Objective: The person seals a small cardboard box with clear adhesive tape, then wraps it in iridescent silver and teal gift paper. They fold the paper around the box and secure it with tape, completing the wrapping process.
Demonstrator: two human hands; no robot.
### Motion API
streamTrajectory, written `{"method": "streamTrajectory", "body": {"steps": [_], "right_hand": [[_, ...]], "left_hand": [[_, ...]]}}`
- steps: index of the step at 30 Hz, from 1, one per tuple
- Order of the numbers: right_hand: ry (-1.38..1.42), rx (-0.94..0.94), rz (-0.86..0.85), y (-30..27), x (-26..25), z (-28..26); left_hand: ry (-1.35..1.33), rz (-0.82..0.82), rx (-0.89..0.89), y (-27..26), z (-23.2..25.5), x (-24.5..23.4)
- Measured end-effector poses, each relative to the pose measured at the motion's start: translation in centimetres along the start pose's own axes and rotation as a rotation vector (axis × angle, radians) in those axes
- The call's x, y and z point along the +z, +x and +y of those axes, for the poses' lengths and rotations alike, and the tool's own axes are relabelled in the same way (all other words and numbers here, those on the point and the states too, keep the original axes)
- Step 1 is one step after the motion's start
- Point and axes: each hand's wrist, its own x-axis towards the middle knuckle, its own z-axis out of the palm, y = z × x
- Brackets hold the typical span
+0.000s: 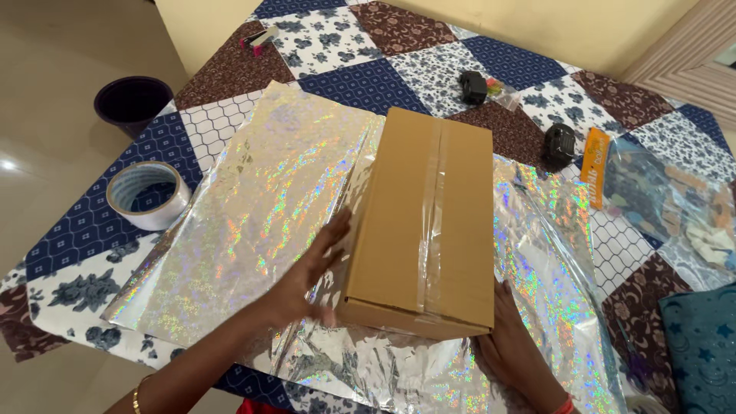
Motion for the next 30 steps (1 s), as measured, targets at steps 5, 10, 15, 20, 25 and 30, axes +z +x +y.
{"method": "streamTrajectory", "body": {"steps": [5,10,15,20,25,30], "right_hand": [[-0.075,-0.007,-0.032,-0.5,0.4,-0.2],[-0.029,0.012,-0.033,-0.8,-0.3,0.1],[-0.043,-0.010,-0.028,-1.2,-1.1,0.3],[-0.043,0.018,-0.041,-2.2,-1.6,1.1],[-0.041,0.037,-0.031,-3.0,-1.7,2.0],[-0.054,0.022,-0.024,-4.0,-1.7,3.0]], "left_hand": [[0.214,-0.057,0.162,-0.4,1.6,2.5],[0.372,0.085,0.141,-0.1,0.5,4.2],[0.230,0.091,0.068,0.5,0.9,5.4],[0.378,0.126,0.117,0.8,1.6,6.6],[0.341,0.173,0.163,1.2,2.1,7.5],[0.366,0.201,0.259,1.1,1.7,8.1]]}}
